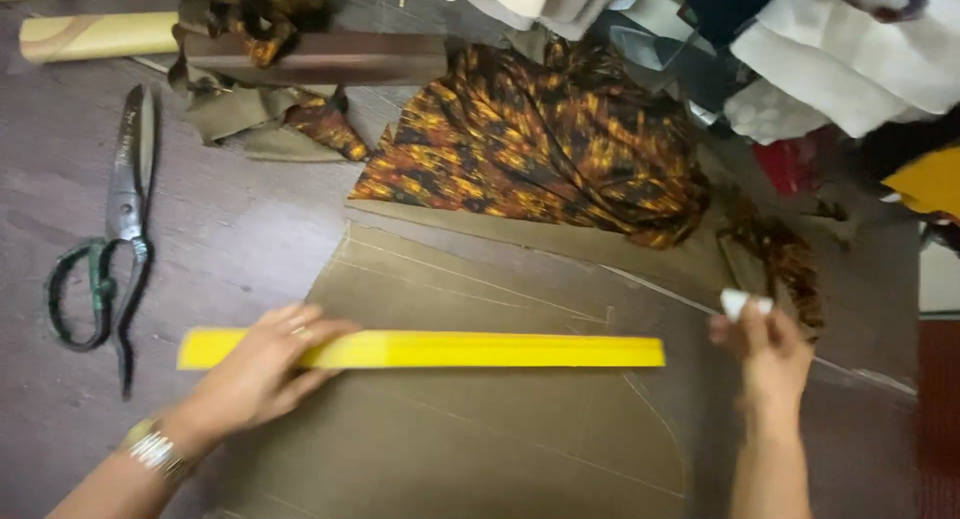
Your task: The person uses shears to cut a piece of patterned fabric along a marked pattern on a large work table. They also use a yellow ruler to measure and mark lines on the fabric before continuing to cut the material into the desired shape.
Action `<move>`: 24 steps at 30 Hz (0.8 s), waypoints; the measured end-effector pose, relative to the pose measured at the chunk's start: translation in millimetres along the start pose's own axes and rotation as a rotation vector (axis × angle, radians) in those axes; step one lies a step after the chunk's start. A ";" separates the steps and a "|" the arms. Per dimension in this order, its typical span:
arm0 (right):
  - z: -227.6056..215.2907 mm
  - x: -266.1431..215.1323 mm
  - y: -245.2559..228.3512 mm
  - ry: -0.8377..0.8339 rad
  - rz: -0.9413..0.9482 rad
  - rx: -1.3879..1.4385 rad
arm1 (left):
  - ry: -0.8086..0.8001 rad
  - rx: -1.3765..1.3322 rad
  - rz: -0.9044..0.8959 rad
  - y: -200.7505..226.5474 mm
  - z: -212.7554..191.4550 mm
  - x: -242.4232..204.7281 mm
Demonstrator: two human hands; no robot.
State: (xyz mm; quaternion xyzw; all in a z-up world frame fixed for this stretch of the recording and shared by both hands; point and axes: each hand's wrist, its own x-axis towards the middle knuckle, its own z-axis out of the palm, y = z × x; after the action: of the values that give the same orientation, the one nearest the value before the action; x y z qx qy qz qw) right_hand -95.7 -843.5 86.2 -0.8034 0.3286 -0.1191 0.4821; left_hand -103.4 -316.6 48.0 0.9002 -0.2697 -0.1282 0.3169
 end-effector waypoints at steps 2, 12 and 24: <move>3.1 -10.4 43.8 0.018 0.043 0.098 | 0.011 -0.004 0.094 4.2 -3.3 32.5; 14.9 -20.8 103.5 0.089 0.197 0.242 | 0.333 0.275 0.029 -17.4 -11.2 88.3; 7.1 -1.1 129.0 0.088 0.207 0.256 | 0.543 -0.024 -0.909 -38.1 -20.9 45.1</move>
State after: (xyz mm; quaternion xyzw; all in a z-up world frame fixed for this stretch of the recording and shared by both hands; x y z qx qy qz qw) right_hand -146.2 -879.0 -27.3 -0.6914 0.4123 -0.1448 0.5754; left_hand -42.6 -306.7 36.9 0.9235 0.2411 -0.0180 0.2978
